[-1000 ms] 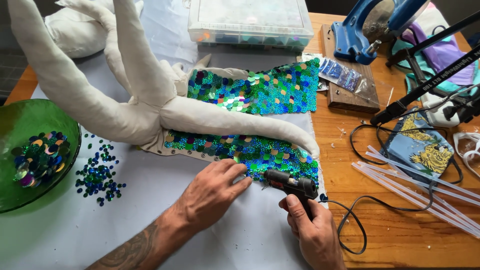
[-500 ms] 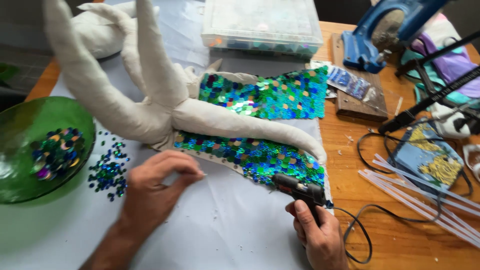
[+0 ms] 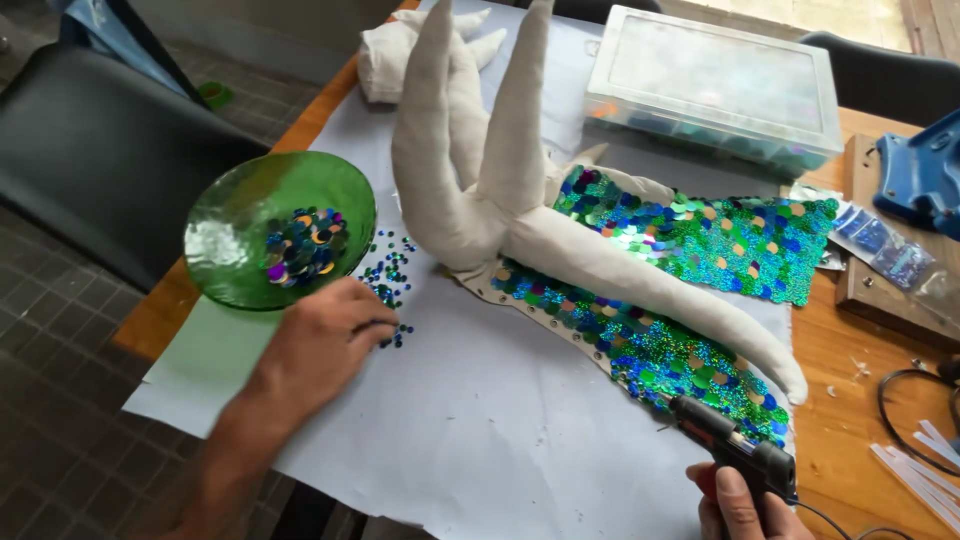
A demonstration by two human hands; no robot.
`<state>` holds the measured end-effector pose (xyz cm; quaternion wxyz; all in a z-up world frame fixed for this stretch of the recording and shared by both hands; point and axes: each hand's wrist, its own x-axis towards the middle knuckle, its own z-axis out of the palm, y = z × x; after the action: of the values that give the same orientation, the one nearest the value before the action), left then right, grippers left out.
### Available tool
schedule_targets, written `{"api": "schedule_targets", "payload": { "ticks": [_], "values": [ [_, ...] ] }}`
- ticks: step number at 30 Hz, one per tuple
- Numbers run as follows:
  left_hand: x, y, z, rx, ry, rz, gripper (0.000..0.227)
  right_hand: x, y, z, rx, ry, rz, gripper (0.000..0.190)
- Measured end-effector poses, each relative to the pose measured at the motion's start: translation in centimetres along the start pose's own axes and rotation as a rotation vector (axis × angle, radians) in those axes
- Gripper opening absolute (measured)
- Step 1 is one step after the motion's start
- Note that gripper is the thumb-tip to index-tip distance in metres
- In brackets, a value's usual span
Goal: Decorating a white fabric horn by applying hot glue and attaching sequins
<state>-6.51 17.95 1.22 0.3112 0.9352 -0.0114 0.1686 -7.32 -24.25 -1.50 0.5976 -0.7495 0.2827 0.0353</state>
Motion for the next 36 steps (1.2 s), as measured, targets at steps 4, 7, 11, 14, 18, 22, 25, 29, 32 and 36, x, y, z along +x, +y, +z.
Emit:
{"api": "schedule_targets", "payload": {
  "ticks": [4,7,11,14,18,22,25,29,32,36],
  "values": [
    [0.8,-1.8,2.2,0.139,-0.181,-0.071,0.014,0.1,0.5,0.1,-0.016,0.016,0.002,0.035],
    [1.3,-1.7,2.4,0.229,-0.267,-0.115,0.013,0.9,1.6,0.0,0.069,0.018,-0.100,0.035],
    [1.2,-1.1,1.6,0.319,-0.301,-0.180,0.020,0.7,1.3,0.1,0.037,0.024,-0.085,0.038],
    [1.2,-0.9,1.4,0.368,-0.331,-0.202,0.027,0.3,1.0,0.5,0.046,0.056,-0.093,0.038],
    [0.6,-2.2,1.4,0.249,-0.193,-0.152,0.024,0.3,0.9,0.2,0.028,0.039,-0.076,0.041],
    [0.8,-2.5,1.3,0.068,-0.072,0.022,0.021,0.1,0.7,0.8,0.064,0.073,-0.078,0.036],
    [1.0,-2.3,1.4,0.078,-0.082,0.009,0.019,-0.2,0.6,1.0,0.091,0.087,-0.070,0.035],
    [1.5,-1.2,1.6,-0.011,-0.140,-0.121,0.018,0.4,1.3,0.6,0.076,0.064,-0.087,0.036],
    [1.6,0.9,1.5,-0.246,-0.158,-0.248,0.020,0.8,1.6,0.1,0.065,0.043,-0.058,0.036],
    [2.2,2.6,3.7,-0.517,-0.214,-0.218,0.022,1.3,1.8,-0.3,-0.100,-0.001,-0.038,0.039]
  ]
}}
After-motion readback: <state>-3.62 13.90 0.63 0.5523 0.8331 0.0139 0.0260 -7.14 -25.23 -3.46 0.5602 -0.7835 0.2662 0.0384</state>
